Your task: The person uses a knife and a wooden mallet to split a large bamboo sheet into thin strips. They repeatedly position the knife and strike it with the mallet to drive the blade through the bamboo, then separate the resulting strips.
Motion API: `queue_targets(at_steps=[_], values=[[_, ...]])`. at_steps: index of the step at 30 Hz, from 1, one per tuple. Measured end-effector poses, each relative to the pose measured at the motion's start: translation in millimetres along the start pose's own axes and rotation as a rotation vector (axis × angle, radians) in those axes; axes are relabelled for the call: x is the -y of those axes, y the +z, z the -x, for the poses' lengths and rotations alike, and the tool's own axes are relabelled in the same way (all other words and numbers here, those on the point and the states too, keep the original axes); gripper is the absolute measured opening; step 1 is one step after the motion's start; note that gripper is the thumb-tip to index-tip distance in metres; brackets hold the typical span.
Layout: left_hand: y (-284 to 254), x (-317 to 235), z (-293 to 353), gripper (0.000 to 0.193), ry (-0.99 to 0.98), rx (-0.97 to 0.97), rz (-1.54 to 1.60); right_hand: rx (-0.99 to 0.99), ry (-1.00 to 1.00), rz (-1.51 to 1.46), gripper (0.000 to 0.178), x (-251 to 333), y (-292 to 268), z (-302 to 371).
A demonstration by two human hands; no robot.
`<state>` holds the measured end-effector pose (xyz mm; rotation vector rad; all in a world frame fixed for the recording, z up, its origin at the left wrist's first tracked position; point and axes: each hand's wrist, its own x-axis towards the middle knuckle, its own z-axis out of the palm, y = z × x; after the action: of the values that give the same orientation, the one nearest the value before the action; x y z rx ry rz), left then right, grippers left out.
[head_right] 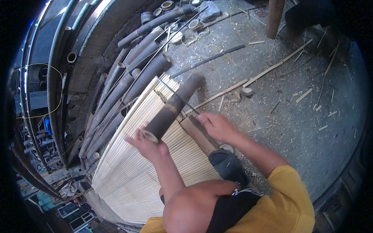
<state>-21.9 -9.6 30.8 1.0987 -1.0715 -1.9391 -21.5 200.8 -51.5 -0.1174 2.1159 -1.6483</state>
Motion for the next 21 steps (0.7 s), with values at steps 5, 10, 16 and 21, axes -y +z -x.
queue_targets(at_steps=[5,10,16,21], values=[[-34.1,6.7,33.4,0.047,-0.258,0.166,-0.15,0.077,0.121,-0.062,0.042,1.0,14.3,5.8],[-30.7,-38.8,43.2,0.041,-0.1,0.381,-0.458,0.039,0.132,-0.073,0.044,18.6,-0.4,26.0],[-28.7,-23.5,55.3,0.039,0.24,0.406,-0.572,0.068,0.004,0.158,0.044,27.6,-9.0,42.8],[-60.1,3.8,44.3,0.044,0.509,0.424,-0.716,0.18,-0.168,0.113,0.043,61.9,-2.3,72.7]])
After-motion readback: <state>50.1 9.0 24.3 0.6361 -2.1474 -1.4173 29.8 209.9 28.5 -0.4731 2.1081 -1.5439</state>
